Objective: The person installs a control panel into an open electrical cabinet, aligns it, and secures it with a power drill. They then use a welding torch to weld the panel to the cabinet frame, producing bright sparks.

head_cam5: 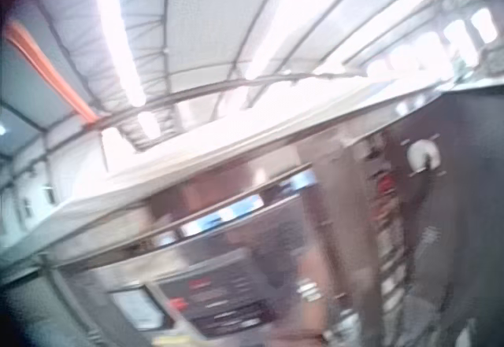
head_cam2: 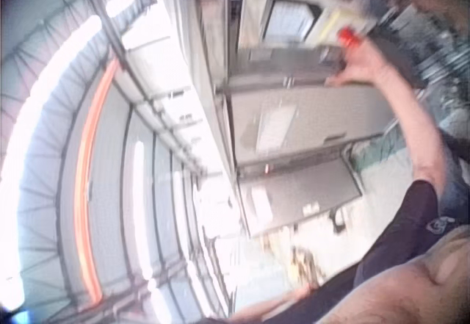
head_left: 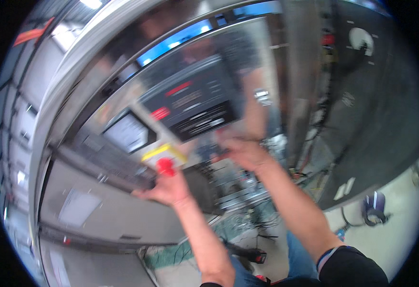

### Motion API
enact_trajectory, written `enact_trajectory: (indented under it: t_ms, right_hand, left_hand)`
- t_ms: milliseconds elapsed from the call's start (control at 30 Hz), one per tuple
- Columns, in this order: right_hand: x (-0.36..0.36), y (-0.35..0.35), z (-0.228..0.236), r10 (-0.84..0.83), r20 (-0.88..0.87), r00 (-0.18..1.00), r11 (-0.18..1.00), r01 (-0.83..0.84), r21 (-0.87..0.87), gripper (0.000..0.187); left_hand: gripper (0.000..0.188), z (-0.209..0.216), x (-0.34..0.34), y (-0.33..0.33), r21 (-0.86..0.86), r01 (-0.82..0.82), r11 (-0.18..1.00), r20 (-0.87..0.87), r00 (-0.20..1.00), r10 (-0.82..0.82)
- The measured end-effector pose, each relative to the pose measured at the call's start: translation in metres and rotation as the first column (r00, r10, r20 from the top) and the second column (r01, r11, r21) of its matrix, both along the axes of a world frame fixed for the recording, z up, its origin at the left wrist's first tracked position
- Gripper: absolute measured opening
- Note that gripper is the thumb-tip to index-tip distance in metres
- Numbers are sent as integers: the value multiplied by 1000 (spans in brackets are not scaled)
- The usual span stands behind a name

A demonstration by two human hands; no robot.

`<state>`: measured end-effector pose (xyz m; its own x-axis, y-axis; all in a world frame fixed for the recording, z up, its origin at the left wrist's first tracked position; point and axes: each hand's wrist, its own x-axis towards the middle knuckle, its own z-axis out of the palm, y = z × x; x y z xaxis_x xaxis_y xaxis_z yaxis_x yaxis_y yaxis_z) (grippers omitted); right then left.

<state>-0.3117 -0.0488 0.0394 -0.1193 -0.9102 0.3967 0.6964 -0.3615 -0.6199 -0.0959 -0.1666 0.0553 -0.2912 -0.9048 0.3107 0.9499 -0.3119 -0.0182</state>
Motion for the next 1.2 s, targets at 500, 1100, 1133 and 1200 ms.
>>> enact_trajectory:
  t_ms: [500,1100,1133,1200]
  right_hand:
    - [-2,5,6,-18,53,998,999,21,-45,41]
    - [19,1,-9,-257,62,964,966,255,47,68]
    - [21,1,-9,-274,60,960,961,272,43,68]
    - [24,2,-8,-261,75,962,965,258,48,65]
  left_hand:
    - [109,21,-19,17,-17,-159,987,39,986,159]
    - [83,13,-10,6,-54,-56,997,77,995,60]
    - [82,12,-10,8,-67,-34,997,79,996,39]
    - [83,12,-8,9,-73,-15,997,74,997,20]
